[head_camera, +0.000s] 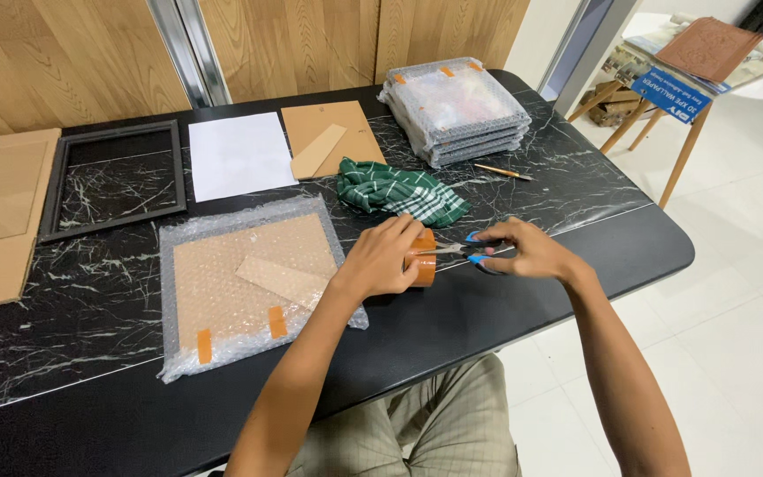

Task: The person wraps a cardboard backing in bubble wrap, secures the wrapping with tape using scissors, and places a green cloth into a plastic sleeve.

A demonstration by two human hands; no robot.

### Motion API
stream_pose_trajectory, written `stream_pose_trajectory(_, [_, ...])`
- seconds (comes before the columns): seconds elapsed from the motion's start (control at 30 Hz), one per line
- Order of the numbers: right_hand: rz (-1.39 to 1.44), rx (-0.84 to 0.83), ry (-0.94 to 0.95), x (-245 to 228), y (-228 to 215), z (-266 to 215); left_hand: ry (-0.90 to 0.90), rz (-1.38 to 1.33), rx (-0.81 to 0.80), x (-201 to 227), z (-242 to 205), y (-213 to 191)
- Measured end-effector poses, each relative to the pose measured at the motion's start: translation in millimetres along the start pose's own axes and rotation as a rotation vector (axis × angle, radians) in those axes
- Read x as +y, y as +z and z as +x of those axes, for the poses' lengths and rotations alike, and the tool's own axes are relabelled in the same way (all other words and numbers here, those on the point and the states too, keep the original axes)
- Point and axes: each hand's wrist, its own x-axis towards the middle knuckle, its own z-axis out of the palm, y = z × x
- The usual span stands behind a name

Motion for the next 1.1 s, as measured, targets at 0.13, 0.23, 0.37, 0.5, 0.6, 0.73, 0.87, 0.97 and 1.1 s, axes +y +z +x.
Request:
stream_pose_trajectory(0.13, [0.002, 0.000, -0.020, -2.3, 6.1, 7.4, 0.000, -0.017, -0.004, 3.1, -1.6, -6.7])
stream_pose_trajectory(0.23, [-0.022, 0.018, -0.050, -2.0, 9.4, 10.2, -0.001, -0.029, -0.002, 5.3, -2.1, -11.8])
stream_pose_trajectory(0.37, [-0.051, 0.085, -0.075, -5.2, 9.5, 5.3, 0.004, -0.037, 0.014, 2.1, -2.5, -7.0])
stream_pose_trajectory(0.5, [-0.092, 0.111, -0.095, 0.4, 10.1, 3.7, 0.022, -0.038, 0.054, 3.4, -2.4, -7.0])
stream_pose_trajectory(0.6, [-0.119, 0.120, -0.111, 0.0, 13.2, 4.9, 0.031, -0.022, 0.060, 3.2, -3.2, -7.7])
stream_pose_trajectory(0.73, [-0.115, 0.125, -0.100, -0.5, 11.4, 4.2, 0.032, -0.028, 0.064, 0.5, -2.9, -2.9])
stream_pose_trajectory(0.87, [-0.135, 0.123, -0.121, 8.0, 14.6, 7.5, 0.032, -0.043, 0.053, 2.7, -2.2, -6.6])
stream_pose_trajectory(0.97, [-0.142, 0.121, -0.139, 14.3, 16.2, 9.8, 0.032, -0.037, 0.050, 4.7, -1.1, -11.3])
stream_pose_trajectory(1.1, [-0.184, 0.161, -0.119, 3.6, 11.0, 4.8, 0.031, -0.031, 0.048, 5.1, -0.3, -10.7])
